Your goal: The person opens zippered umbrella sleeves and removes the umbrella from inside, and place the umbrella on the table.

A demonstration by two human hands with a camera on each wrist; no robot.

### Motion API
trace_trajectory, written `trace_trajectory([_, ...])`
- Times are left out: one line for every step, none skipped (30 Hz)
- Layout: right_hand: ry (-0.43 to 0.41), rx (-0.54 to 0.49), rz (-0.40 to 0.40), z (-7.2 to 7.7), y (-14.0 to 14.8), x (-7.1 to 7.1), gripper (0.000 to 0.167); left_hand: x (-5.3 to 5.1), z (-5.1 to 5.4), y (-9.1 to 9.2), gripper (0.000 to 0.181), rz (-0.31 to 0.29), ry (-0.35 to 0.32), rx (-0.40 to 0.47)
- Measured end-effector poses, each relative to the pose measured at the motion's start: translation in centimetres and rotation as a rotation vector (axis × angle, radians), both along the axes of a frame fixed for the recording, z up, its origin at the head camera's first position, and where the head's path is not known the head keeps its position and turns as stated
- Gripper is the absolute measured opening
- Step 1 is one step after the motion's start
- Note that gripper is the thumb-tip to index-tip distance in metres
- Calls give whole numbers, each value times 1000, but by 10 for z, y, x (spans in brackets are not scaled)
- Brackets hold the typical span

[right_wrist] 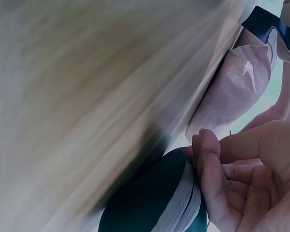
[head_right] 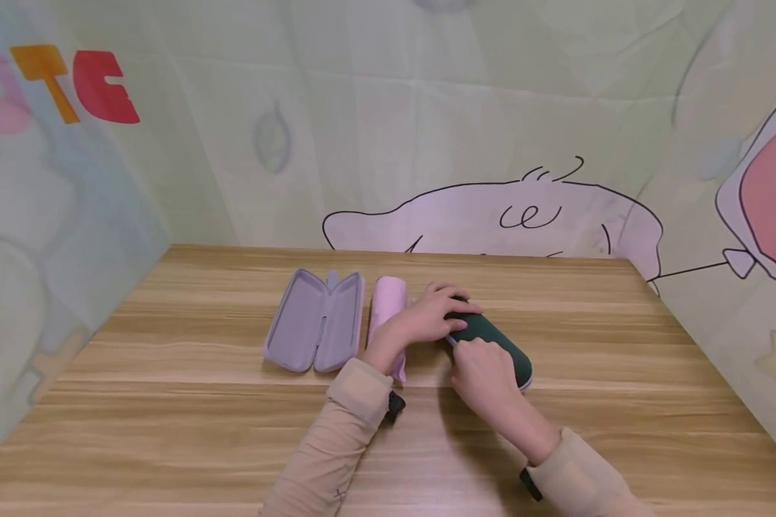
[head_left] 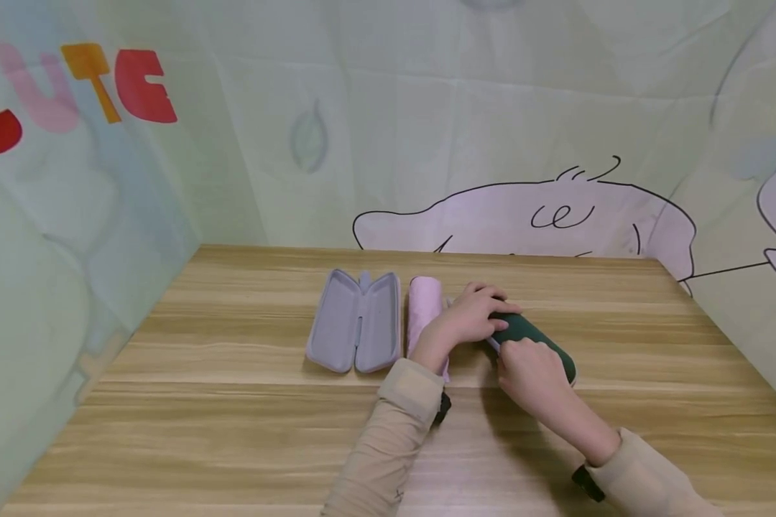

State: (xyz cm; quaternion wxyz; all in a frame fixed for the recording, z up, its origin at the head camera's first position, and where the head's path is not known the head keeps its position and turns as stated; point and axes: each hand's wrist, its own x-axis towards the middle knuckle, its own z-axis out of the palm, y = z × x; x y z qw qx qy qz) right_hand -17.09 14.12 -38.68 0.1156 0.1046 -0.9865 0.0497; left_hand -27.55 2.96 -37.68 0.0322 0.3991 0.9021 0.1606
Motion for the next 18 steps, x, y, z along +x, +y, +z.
trace_trajectory([2,1,0,-1,0,-1,37,0,0,0,39,3,0,-2])
trace_trajectory([6,3,-1,-2,-1,-1,37,0,0,0,39,3,0,-4])
trace_trajectory([10,5,-1,-2,-1,-2,36,0,0,0,39,6,-2,-4])
trace_trajectory([15,5,-2,-3,-1,-2,36,0,0,0,39,7,-3,-4])
trace_trajectory([22,4,-1,-4,-1,-3,36,0,0,0,39,8,-3,-5])
trace_trajectory([29,5,-2,-4,-1,-4,36,0,0,0,39,10,-1,-5])
trace_trajectory([36,6,-1,-5,-2,-4,36,0,0,0,39,10,0,-6])
trace_trajectory([43,7,-1,-5,-2,-5,36,0,0,0,39,8,0,-7])
trace_trajectory([48,7,-1,-6,-2,-5,36,0,0,1,39,9,0,-7])
trace_trajectory([53,9,-2,-6,-2,-6,36,0,0,1,39,7,1,-8])
trace_trajectory([56,10,-3,-6,-3,-6,36,0,-1,1,39,5,0,-8])
trace_trajectory([56,13,-3,-6,-3,-6,36,0,-1,1,39,4,-1,-8])
trace_trajectory([56,14,-4,-6,-3,-6,36,0,-1,1,39,3,-3,-8])
trace_trajectory([55,16,-4,-6,-4,-7,36,0,-1,1,39,2,-5,-7])
trace_trajectory([54,18,-4,-5,-4,-7,36,0,-1,1,39,2,-5,-6])
trace_trajectory([51,19,-5,-5,-4,-7,36,0,-1,1,39,1,-5,-3])
trace_trajectory([48,20,-4,-5,-4,-7,36,-1,-1,1,39,1,-4,-2])
trace_trajectory([47,23,-2,-5,-5,-8,36,-1,-1,1,39,1,-3,-1])
